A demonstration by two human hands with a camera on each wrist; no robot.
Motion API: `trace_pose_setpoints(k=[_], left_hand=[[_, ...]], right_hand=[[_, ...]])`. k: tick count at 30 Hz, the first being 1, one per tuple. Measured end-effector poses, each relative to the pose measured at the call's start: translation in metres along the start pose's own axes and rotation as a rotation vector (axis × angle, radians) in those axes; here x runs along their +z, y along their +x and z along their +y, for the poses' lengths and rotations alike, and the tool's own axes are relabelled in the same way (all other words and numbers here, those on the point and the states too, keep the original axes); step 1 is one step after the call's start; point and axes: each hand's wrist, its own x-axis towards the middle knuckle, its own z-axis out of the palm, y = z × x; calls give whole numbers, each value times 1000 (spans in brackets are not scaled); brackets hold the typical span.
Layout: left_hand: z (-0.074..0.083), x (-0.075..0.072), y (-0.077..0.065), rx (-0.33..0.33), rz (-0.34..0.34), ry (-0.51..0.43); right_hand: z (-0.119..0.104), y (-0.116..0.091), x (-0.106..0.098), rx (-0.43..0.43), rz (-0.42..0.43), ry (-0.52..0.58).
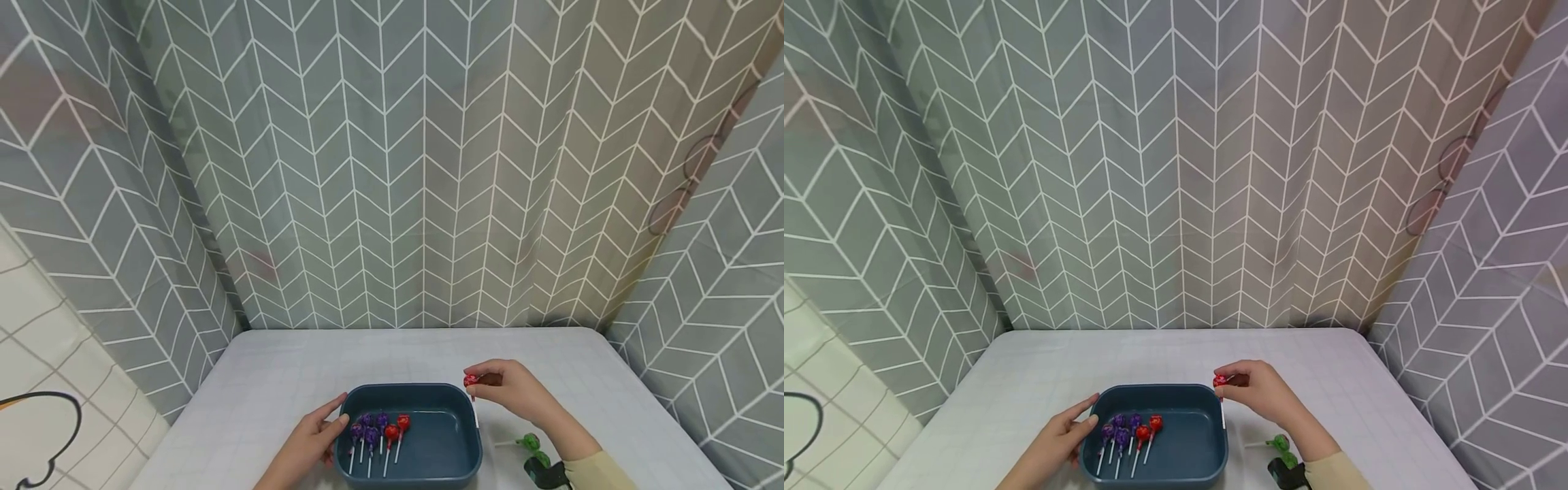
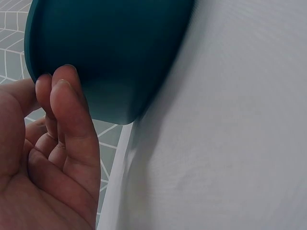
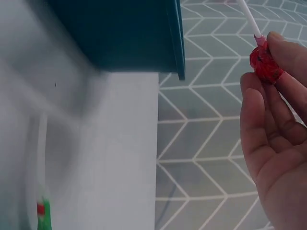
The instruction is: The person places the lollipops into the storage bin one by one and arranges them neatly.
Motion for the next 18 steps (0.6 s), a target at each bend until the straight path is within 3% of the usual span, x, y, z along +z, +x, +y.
trace_pose_setpoints(k=[10,18], left_hand=[[0,-1,0,1,3,-2],[-1,-1,1,-16,2,-23]], right_hand=[[-7,14,23,-21,-91,-9],[-4,24,43,-68,-148,-76]])
